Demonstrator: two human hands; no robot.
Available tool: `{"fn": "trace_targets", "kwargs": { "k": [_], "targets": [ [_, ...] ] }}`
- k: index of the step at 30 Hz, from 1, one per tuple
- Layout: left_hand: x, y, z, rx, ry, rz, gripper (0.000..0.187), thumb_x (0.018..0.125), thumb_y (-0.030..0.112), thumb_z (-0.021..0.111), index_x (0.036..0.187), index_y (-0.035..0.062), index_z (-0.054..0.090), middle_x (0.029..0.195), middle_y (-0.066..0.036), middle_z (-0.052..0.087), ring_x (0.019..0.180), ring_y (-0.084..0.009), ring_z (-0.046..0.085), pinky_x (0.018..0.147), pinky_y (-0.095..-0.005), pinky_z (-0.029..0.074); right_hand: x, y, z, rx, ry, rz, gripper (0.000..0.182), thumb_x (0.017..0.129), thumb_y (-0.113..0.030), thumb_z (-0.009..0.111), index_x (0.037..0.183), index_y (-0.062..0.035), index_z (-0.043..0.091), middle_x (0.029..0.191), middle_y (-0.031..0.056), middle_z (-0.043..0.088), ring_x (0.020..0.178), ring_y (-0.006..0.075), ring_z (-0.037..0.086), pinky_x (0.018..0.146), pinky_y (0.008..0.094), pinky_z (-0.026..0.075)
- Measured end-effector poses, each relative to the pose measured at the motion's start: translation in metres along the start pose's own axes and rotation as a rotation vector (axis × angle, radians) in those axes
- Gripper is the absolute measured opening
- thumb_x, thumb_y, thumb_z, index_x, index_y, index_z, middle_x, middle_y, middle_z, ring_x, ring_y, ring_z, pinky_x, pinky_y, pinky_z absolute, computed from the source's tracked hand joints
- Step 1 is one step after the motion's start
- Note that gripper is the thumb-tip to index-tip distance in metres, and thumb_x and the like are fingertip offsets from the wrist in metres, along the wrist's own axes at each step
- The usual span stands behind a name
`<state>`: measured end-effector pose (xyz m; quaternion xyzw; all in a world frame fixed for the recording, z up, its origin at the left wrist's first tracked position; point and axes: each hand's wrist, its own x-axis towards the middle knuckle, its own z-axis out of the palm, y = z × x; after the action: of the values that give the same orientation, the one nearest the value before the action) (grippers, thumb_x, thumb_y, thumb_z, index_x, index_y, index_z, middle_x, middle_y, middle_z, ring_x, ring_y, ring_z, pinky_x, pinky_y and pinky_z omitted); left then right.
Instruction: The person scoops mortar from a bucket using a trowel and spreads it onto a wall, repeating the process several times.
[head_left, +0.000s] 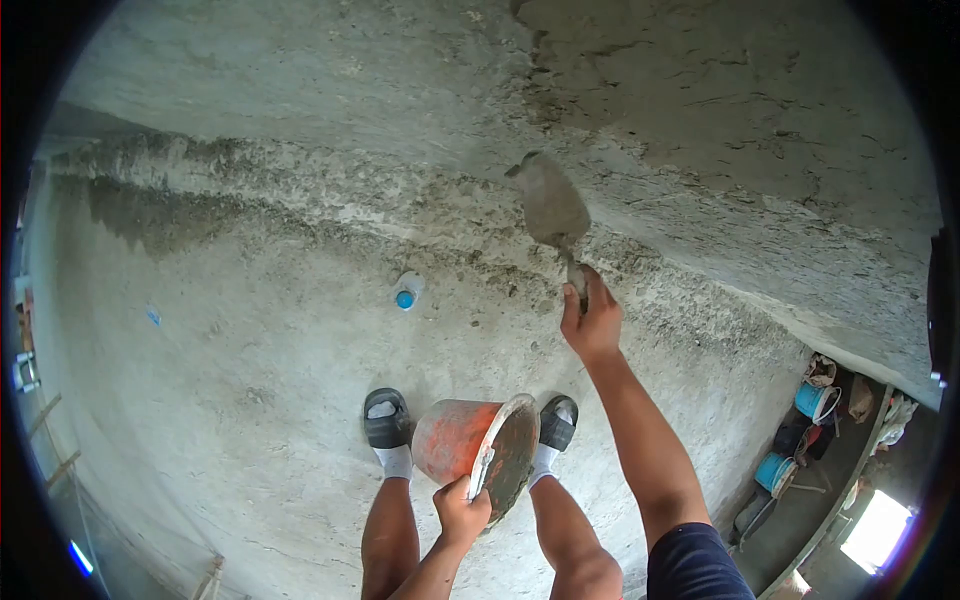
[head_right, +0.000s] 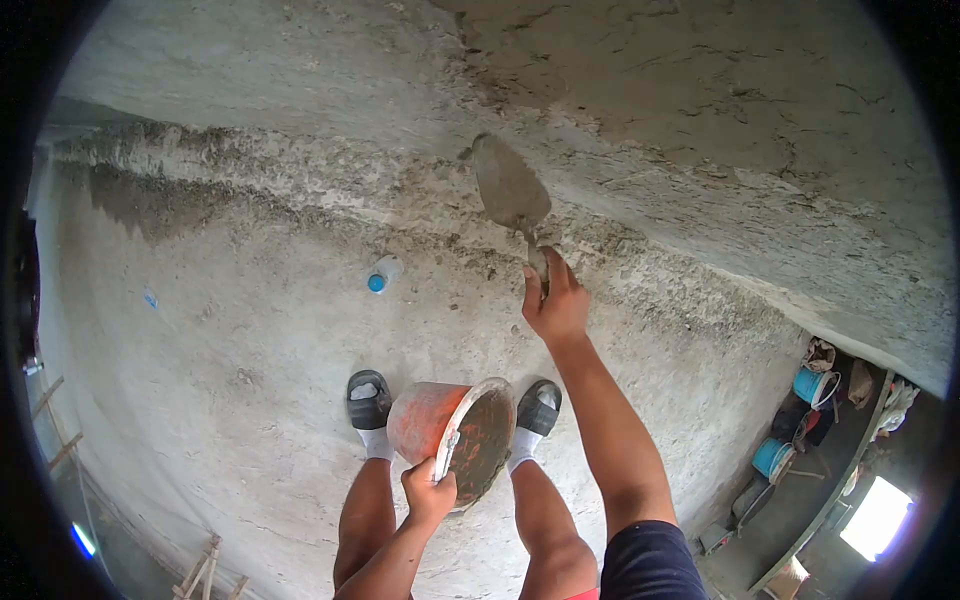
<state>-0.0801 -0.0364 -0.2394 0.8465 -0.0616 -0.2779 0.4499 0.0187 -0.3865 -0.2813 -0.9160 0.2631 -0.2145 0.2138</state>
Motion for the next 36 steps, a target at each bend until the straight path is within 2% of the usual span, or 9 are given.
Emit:
{"fn": "trace_targets", "kwargs": {
  "k": [4, 9, 13, 17, 19, 21, 26, 33, 36],
  "targets": [
    [0.000, 0.000, -0.005, -0.003, -0.003, 0.009, 0.014, 0.071, -0.004, 0.063, 0.065, -0.0002, 0.051, 0.054, -0.017, 0.054, 0.047, -0.0283, 0.060, 0.047, -0.0382, 0.041, 0.057, -0.030, -0.020, 0.067, 0.109, -0.148, 0.037, 0.093, -0.021, 0.068, 0.125, -0.0037, 0.059, 0.094, 0.0197, 0.071, 0.072, 0.0411, 0.071, 0.059, 0.0467, 0.058],
    [0.001, 0.002, -0.008, -0.012, -0.007, 0.001, 0.015, 0.071, -0.003, 0.064, 0.065, 0.0004, 0.051, 0.056, -0.018, 0.056, 0.051, -0.0340, 0.061, 0.048, -0.0409, 0.043, 0.092, -0.007, -0.013, -0.355, 0.169, -0.123, 0.038, 0.095, -0.028, 0.067, 0.126, -0.0093, 0.059, 0.092, 0.0157, 0.069, 0.072, 0.0376, 0.071, 0.057, 0.0447, 0.059],
    [0.002, 0.003, -0.010, -0.032, 0.008, -0.027, 0.016, 0.071, -0.002, 0.065, 0.064, 0.0010, 0.051, 0.058, -0.020, 0.057, 0.054, -0.0395, 0.062, 0.049, -0.0434, 0.044, 0.039, 0.037, -0.013, -0.572, -0.280, 0.045, 0.038, 0.096, -0.031, 0.065, 0.129, -0.0130, 0.058, 0.093, 0.0161, 0.069, 0.075, 0.0389, 0.071, 0.059, 0.0464, 0.059],
    [0.001, -0.003, -0.009, -0.024, 0.021, -0.037, 0.016, 0.071, -0.002, 0.063, 0.063, 0.0011, 0.050, 0.058, -0.020, 0.057, 0.054, -0.0404, 0.062, 0.049, -0.0443, 0.044, 0.004, 0.032, -0.040, -0.447, -0.285, 0.056, 0.037, 0.096, -0.026, 0.065, 0.128, -0.0089, 0.058, 0.097, 0.0182, 0.070, 0.076, 0.0398, 0.071, 0.061, 0.0471, 0.059],
    [-0.001, -0.008, -0.008, -0.030, 0.005, -0.053, 0.016, 0.070, -0.002, 0.063, 0.063, 0.0012, 0.049, 0.057, -0.020, 0.057, 0.054, -0.0407, 0.062, 0.049, -0.0448, 0.044, 0.008, 0.012, -0.064, -0.201, -0.065, -0.104, 0.038, 0.095, -0.022, 0.066, 0.127, -0.0045, 0.057, 0.100, 0.0195, 0.070, 0.076, 0.0401, 0.071, 0.060, 0.0461, 0.058],
    [0.000, -0.007, -0.008, 0.003, 0.013, 0.001, 0.017, 0.072, -0.006, 0.062, 0.065, -0.0002, 0.048, 0.054, -0.016, 0.052, 0.045, -0.0255, 0.058, 0.046, -0.0378, 0.039, 0.035, -0.010, -0.086, -0.162, -0.049, -0.066, 0.038, 0.094, -0.014, 0.065, 0.129, -0.0019, 0.056, 0.101, 0.0242, 0.070, 0.083, 0.0430, 0.071, 0.068, 0.0465, 0.059],
    [0.004, 0.006, -0.008, -0.012, -0.002, -0.039, 0.014, 0.071, -0.002, 0.064, 0.065, 0.0006, 0.052, 0.058, -0.021, 0.057, 0.055, -0.0406, 0.062, 0.050, -0.0447, 0.045, 0.101, 0.001, -0.093, -0.361, 0.140, -0.277, 0.039, 0.095, -0.024, 0.066, 0.129, -0.0079, 0.056, 0.099, 0.0191, 0.069, 0.074, 0.0392, 0.071, 0.057, 0.0454, 0.059],
    [-0.001, 0.000, -0.006, 0.005, -0.010, -0.032, 0.016, 0.071, 0.001, 0.067, 0.064, 0.0020, 0.053, 0.060, -0.020, 0.060, 0.058, -0.0408, 0.064, 0.052, -0.0457, 0.047, 0.025, 0.062, -0.071, -0.612, -0.340, 0.016, 0.042, 0.098, -0.035, 0.061, 0.131, -0.0106, 0.053, 0.096, 0.0189, 0.070, 0.074, 0.0414, 0.071, 0.058, 0.0469, 0.059],
    [0.000, 0.005, -0.007, -0.014, 0.006, -0.030, 0.016, 0.071, 0.000, 0.067, 0.064, 0.0022, 0.052, 0.060, -0.020, 0.059, 0.058, -0.0410, 0.064, 0.052, -0.0460, 0.047, 0.016, 0.033, -0.077, -0.486, -0.272, 0.014, 0.042, 0.097, -0.033, 0.063, 0.130, -0.0079, 0.054, 0.100, 0.0199, 0.070, 0.078, 0.0420, 0.071, 0.060, 0.0474, 0.059]
  ]
}}
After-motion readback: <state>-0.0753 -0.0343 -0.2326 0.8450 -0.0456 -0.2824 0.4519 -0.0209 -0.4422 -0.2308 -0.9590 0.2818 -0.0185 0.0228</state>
